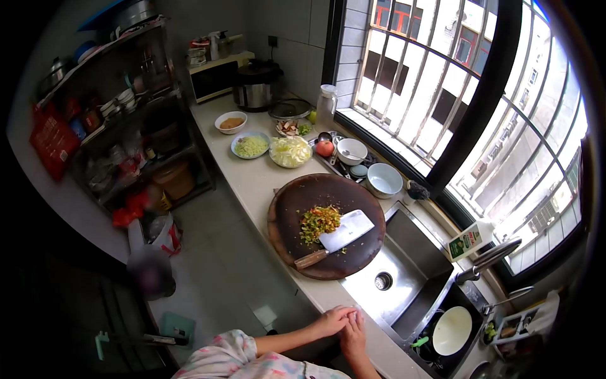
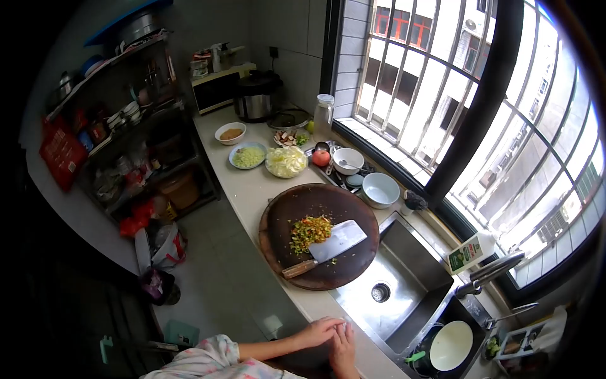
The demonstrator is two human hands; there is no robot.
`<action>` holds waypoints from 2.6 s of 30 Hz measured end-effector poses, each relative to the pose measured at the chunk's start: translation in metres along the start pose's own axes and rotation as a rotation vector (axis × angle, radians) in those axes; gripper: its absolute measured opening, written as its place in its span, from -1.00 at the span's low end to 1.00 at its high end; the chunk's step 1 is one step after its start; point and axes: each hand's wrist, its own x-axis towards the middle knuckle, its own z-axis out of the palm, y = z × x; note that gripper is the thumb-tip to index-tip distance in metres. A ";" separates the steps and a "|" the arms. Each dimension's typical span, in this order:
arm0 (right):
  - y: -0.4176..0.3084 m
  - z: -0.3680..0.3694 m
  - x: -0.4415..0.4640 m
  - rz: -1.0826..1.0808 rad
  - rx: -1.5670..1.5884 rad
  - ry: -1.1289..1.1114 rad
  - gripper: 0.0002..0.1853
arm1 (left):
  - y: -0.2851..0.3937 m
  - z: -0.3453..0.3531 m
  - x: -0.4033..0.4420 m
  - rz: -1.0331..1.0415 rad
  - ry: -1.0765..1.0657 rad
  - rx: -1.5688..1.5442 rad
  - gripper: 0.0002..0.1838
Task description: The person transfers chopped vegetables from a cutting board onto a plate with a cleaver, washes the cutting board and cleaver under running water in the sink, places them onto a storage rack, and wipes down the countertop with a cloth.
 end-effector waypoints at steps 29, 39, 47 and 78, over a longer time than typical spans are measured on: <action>-0.152 0.136 0.163 0.425 0.606 -0.450 -0.51 | -0.168 -0.336 0.032 -0.885 0.660 -0.889 -0.84; -0.180 0.327 0.314 1.200 2.039 0.475 -0.52 | -0.252 -0.494 0.150 -0.741 0.493 -1.447 -0.44; -0.207 0.334 0.310 1.143 1.966 0.791 -0.69 | -0.297 -0.523 0.120 -1.017 0.483 -1.026 -0.52; -0.329 0.347 0.139 1.433 -0.878 0.767 -0.61 | -0.427 -0.507 0.252 0.059 -0.317 1.251 -0.63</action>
